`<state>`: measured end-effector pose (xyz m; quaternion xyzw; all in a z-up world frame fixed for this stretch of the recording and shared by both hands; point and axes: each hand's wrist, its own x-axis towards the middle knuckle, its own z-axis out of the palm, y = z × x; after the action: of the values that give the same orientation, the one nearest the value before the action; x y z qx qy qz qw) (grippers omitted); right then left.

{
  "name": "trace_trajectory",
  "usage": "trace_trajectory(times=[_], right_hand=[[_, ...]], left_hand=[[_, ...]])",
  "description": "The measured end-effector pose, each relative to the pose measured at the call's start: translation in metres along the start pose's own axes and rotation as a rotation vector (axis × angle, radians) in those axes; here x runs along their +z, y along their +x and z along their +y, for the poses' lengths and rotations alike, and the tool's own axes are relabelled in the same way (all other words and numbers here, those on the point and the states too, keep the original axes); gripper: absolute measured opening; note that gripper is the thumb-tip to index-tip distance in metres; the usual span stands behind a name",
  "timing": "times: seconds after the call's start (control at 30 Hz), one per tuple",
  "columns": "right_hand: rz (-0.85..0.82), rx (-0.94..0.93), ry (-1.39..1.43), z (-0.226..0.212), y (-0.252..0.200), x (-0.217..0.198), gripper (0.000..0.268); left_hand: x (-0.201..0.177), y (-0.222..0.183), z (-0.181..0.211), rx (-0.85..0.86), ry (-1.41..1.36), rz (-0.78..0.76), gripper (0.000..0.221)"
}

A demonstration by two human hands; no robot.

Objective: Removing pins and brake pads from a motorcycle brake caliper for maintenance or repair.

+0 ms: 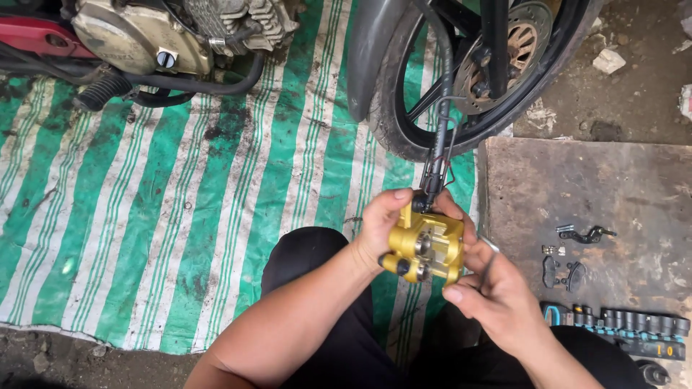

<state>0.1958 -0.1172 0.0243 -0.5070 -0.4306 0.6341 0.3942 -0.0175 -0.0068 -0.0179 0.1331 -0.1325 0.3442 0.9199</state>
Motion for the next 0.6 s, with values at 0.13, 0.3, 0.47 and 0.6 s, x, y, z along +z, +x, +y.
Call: trace_trajectory(times=[0.13, 0.3, 0.47, 0.6], right_hand=[[0.056, 0.029, -0.014, -0.007, 0.012, 0.004, 0.062], [-0.025, 0.068, 0.359, 0.026, 0.017, -0.013, 0.033], [0.010, 0.142, 0.408, 0.022, 0.019, -0.012, 0.025], [0.006, 0.148, 0.511, 0.017, 0.021, -0.005, 0.036]], left_hand=[[0.000, -0.006, -0.014, 0.086, 0.229, 0.296, 0.064], [0.003, -0.014, -0.017, 0.105, 0.291, 0.237, 0.096], [0.014, -0.010, -0.019, 0.057, 0.451, 0.430, 0.088], [0.036, -0.002, -0.014, -0.050, 0.736, 0.592, 0.074]])
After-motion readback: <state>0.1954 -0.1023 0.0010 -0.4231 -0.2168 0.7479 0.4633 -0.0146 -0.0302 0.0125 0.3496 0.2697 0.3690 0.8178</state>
